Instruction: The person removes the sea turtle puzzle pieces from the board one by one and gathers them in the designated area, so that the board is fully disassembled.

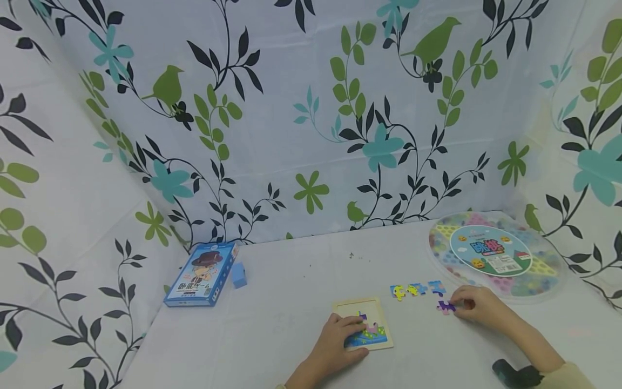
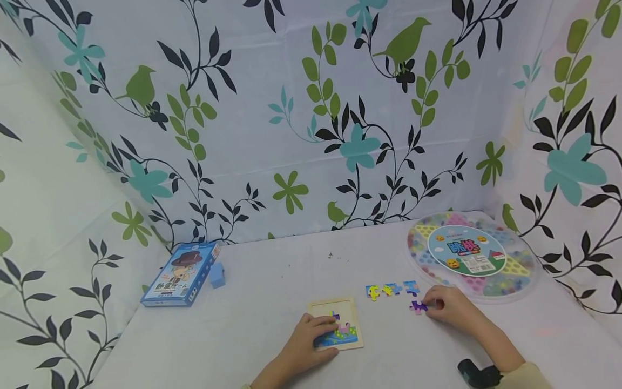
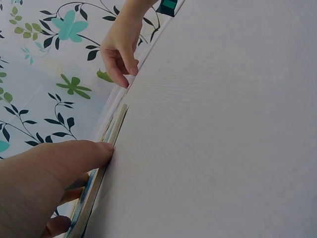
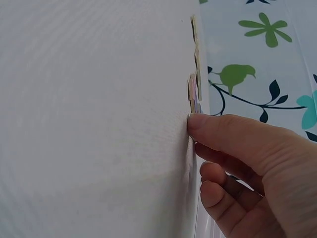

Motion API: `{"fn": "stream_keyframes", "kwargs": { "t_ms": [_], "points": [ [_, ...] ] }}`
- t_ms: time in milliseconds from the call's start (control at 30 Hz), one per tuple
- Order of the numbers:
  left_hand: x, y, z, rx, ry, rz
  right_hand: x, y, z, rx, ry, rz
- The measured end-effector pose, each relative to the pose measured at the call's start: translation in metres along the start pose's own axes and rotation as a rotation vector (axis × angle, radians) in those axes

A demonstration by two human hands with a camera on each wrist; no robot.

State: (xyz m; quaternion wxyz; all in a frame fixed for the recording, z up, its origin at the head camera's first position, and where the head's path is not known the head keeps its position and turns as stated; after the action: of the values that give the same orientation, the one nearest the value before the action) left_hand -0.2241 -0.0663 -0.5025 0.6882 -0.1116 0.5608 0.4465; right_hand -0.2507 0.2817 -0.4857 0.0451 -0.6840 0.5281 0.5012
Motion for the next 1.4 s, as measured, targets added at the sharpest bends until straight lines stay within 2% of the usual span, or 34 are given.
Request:
{"fn": "stream_keyframes", "kwargs": {
  "t_ms": [333,567,633,800,933,1033,1167,1300,1400],
  "points": [
    [-0.002,-0.001,0.001,-0.001,0.007,0.004,0.000,0.001,-0.002,-0.003,0.014,-0.001],
    [0.000,-0.002,0.001,0.008,0.014,0.006,0.000,0.002,-0.007,0.076,0.010,-0.025],
    [0.000,-0.002,0.001,0.005,0.011,0.003,-0.001,0.004,-0.011,0.063,-0.004,-0.008],
    [-0.002,-0.001,0.002,-0.008,-0.014,-0.003,-0.004,0.014,-0.026,-0.042,-0.038,0.056],
    [-0.002,0.000,0.002,-0.010,-0.027,-0.008,-0.004,0.025,-0.040,-0.043,-0.041,0.062],
    [-0.002,0.001,0.002,-0.012,-0.041,-0.004,0.001,0.034,-0.048,-0.001,-0.058,0.057],
    [-0.001,0.001,0.000,-0.008,-0.062,0.008,0.013,0.046,-0.058,0.032,-0.029,0.051],
    [-0.001,-0.001,-0.002,0.007,-0.069,0.030,0.029,0.057,-0.065,0.038,0.042,0.025],
    [-0.003,-0.001,-0.004,0.022,-0.036,0.065,0.039,0.065,-0.071,0.027,0.077,0.008]
  ]
}}
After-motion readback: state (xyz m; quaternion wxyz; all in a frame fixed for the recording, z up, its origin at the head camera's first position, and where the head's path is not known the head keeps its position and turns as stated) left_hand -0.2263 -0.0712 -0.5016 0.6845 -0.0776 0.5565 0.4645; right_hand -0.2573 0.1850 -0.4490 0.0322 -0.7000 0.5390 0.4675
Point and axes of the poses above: each hand's wrist, its own y-axis towards the middle knuckle, its own x-axis out of the palm, z = x × y, the point moved 2 cm from there along y, towards the middle knuckle, and after that the axes turned 3 degrees about z, right-handed, at the moved point
